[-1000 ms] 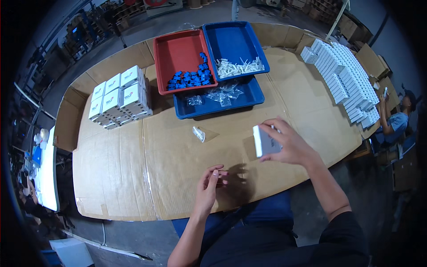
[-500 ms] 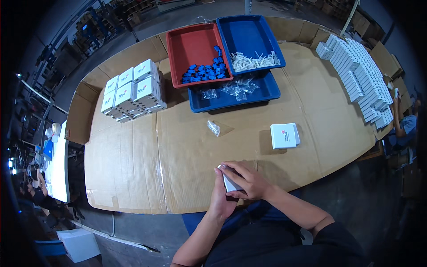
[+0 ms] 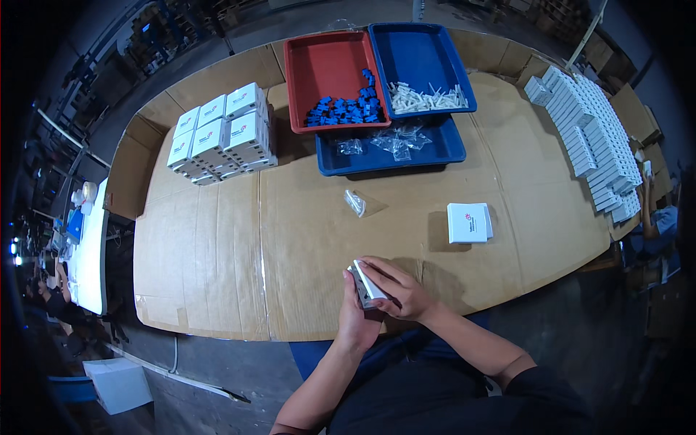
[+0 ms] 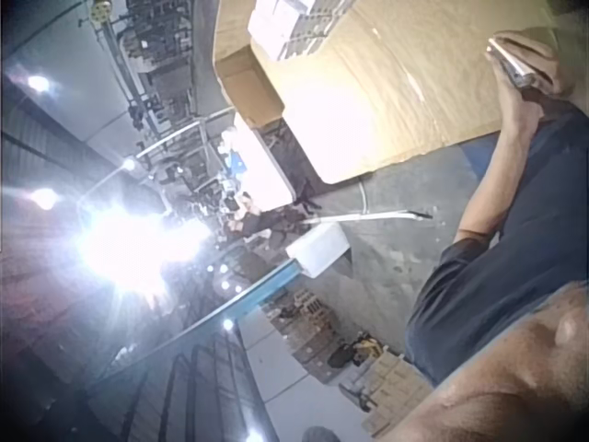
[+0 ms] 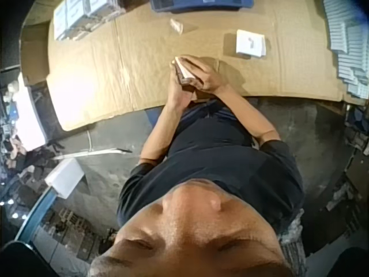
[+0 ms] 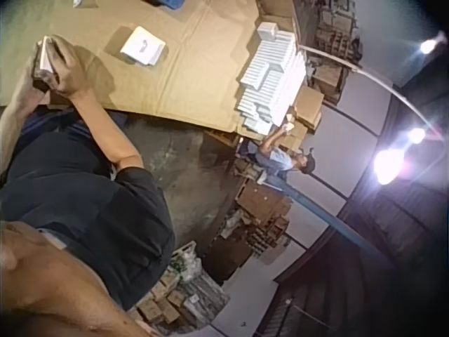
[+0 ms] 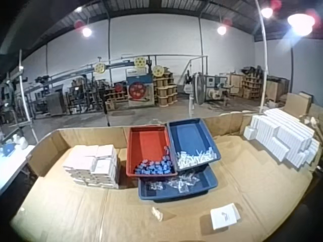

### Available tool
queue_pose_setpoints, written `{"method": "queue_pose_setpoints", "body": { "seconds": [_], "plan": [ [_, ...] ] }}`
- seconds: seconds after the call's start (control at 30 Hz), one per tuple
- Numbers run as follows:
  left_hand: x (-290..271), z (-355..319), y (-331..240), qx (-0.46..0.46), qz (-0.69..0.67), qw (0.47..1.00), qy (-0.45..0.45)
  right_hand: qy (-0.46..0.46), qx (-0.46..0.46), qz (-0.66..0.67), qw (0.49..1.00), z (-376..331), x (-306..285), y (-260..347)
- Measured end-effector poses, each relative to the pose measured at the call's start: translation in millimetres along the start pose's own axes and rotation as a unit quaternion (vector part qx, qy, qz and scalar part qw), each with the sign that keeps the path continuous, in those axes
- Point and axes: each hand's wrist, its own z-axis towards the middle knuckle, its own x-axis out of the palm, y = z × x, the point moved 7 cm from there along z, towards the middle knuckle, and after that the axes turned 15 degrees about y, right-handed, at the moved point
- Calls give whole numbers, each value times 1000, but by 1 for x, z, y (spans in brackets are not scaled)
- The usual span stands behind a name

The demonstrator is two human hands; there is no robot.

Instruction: The person assembles electrical components by hand, then packs blue plastic connectors and white cable pieces into small white boxes.

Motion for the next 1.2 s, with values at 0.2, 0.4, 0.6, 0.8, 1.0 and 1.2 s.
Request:
{"method": "queue_pose_setpoints", "body": {
  "seconds": [0.2,0.4,0.6,0.8,1.0,1.2],
  "plan": [
    [10,-1,-9,44,-6,997,70,-187,164,47,967,0,-60,-20],
    [3,-9,-31,75,11,990,118,-88,202,-302,927,12,-63,-24],
    [4,-7,-39,120,155,978,76,-37,287,87,953,19,-26,-13],
    [10,-4,-39,132,207,965,91,-84,298,219,925,15,-3,-31],
    [-8,6,-38,162,264,944,114,-110,267,132,948,20,-2,-21],
    [7,11,-34,238,232,939,81,-172,242,77,952,21,-3,-14]
  ]
}}
